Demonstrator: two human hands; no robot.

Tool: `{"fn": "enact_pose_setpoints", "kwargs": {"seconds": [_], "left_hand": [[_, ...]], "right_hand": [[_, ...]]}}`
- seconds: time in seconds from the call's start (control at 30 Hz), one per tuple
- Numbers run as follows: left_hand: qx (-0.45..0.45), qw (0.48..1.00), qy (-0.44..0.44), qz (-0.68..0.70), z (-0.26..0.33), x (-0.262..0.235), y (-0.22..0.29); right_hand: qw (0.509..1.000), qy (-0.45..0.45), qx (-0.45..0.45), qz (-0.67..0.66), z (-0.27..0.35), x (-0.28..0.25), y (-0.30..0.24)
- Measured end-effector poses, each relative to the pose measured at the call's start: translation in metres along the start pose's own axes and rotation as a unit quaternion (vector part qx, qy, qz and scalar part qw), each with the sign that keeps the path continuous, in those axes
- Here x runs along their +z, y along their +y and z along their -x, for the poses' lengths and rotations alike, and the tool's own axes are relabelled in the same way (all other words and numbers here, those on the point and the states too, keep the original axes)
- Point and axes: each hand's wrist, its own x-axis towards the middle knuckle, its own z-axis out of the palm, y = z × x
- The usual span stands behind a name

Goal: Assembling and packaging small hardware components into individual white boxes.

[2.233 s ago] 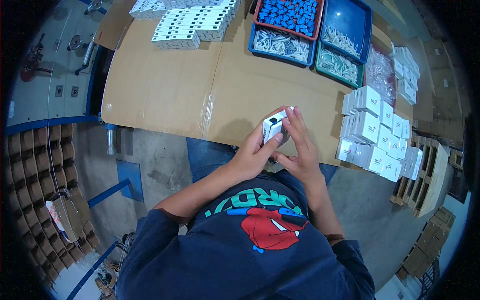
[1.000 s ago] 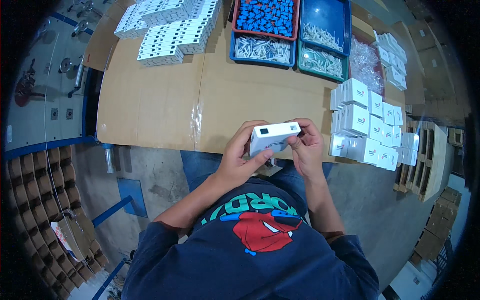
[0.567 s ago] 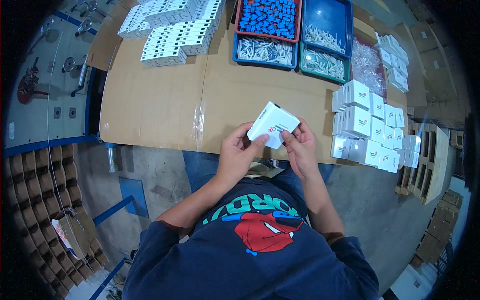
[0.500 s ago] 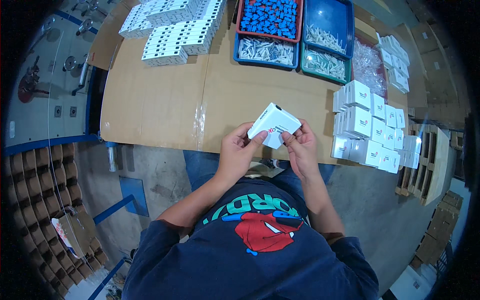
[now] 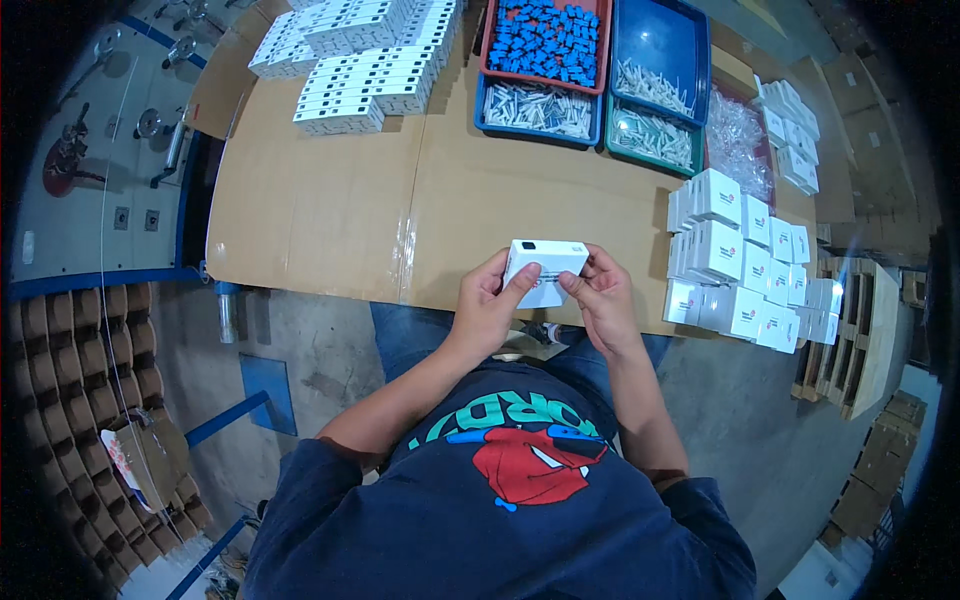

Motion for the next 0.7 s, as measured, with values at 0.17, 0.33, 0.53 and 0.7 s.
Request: {"fn": "enact_pose_setpoints", "kwargs": {"seconds": [0.17,0.33,0.53,0.7], "left_hand": [[-0.021,0.998,0.036,0.05,-0.006,-0.004,-0.011],[-0.011,0.998,0.003,0.059,0.0,-0.005,-0.031],[0.084,0.993,-0.072,-0.049,0.005,-0.01,-0.016],[0.067,0.995,0.05,-0.05,0.001,-0.045,-0.014]], "right_hand": [[0.991,0.063,-0.05,0.108,-0.007,0.01,0.016],[0.918,0.12,-0.144,0.35,0.004,0.03,0.02],[0.967,0.109,-0.123,0.196,0.003,0.02,0.047],[0.98,0.078,-0.046,-0.177,0.002,0.017,0.022]]}}
